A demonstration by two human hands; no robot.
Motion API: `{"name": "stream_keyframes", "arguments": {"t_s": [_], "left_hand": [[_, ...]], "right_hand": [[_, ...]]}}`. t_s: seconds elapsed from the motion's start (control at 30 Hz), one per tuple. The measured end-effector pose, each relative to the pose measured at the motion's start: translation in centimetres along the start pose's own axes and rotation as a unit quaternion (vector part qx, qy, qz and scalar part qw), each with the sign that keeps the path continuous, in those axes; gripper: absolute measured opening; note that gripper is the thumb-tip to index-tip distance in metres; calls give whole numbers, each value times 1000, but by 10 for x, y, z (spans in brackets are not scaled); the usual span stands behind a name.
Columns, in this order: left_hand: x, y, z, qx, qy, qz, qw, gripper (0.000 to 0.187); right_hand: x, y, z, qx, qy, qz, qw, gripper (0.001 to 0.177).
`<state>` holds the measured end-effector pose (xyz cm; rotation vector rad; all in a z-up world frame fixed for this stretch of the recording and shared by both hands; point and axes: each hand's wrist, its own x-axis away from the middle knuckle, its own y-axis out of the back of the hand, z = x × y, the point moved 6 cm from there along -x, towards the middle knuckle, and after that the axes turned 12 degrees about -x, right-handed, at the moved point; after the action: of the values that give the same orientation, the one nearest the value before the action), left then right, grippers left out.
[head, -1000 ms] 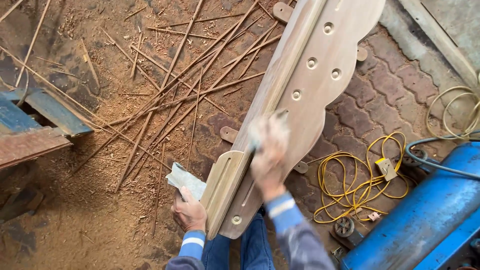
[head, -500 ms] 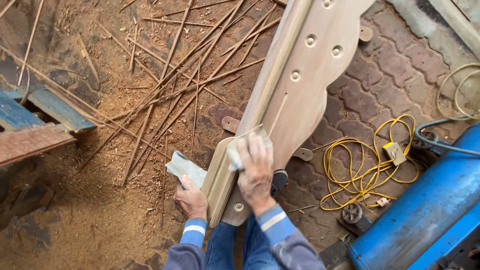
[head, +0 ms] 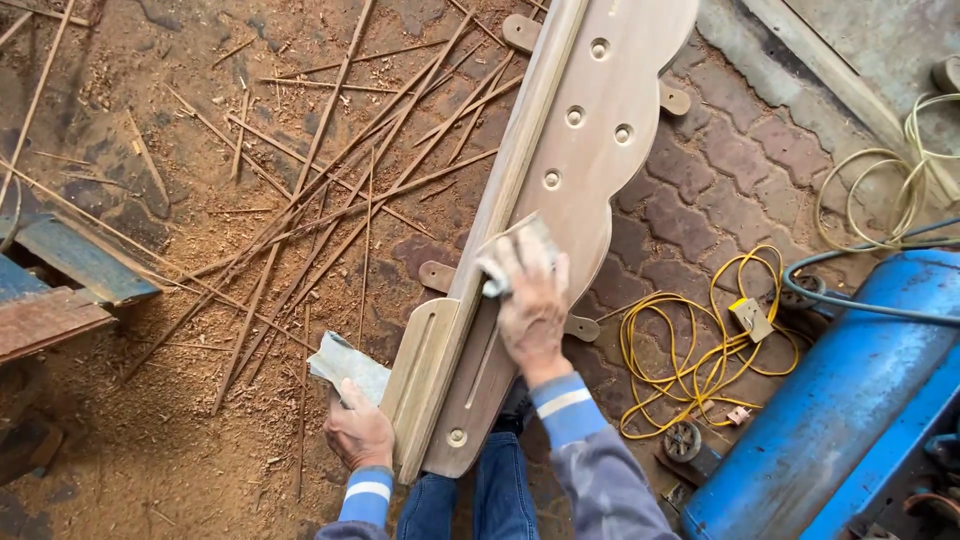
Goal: Manually sanding a large, ornate wooden component using sandpaper.
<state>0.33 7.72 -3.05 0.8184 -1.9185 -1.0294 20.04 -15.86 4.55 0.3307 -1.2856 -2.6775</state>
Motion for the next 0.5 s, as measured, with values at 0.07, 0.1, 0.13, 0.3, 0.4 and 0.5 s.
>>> {"name": "stream_keyframes", "arguments": {"t_s": [0.07, 0.1, 0.13, 0.3, 0.4, 0.5], "left_hand": [[2, 0, -2, 0, -4, -2, 1000, 47], [2, 1, -4, 1, -5, -9, 1000, 47], [-2, -1, -6, 5, -2, -10, 1000, 47], [4, -5, 3, -19, 18, -5, 1000, 46], [1, 2, -7, 1, 3, -16, 1000, 44], [3, -3, 0, -27, -6, -22, 999, 41]], "right_hand": [[11, 15, 3, 1, 29, -5, 1000, 58], [13, 21, 7, -3, 63, -10, 998, 58], [33, 31, 9, -2, 67, -8, 998, 58], [71, 40, 17, 13, 225, 279, 933, 64], [48, 41, 14, 116, 341, 310, 880, 54], [46, 47, 16, 109, 386, 367, 839, 49]]}}
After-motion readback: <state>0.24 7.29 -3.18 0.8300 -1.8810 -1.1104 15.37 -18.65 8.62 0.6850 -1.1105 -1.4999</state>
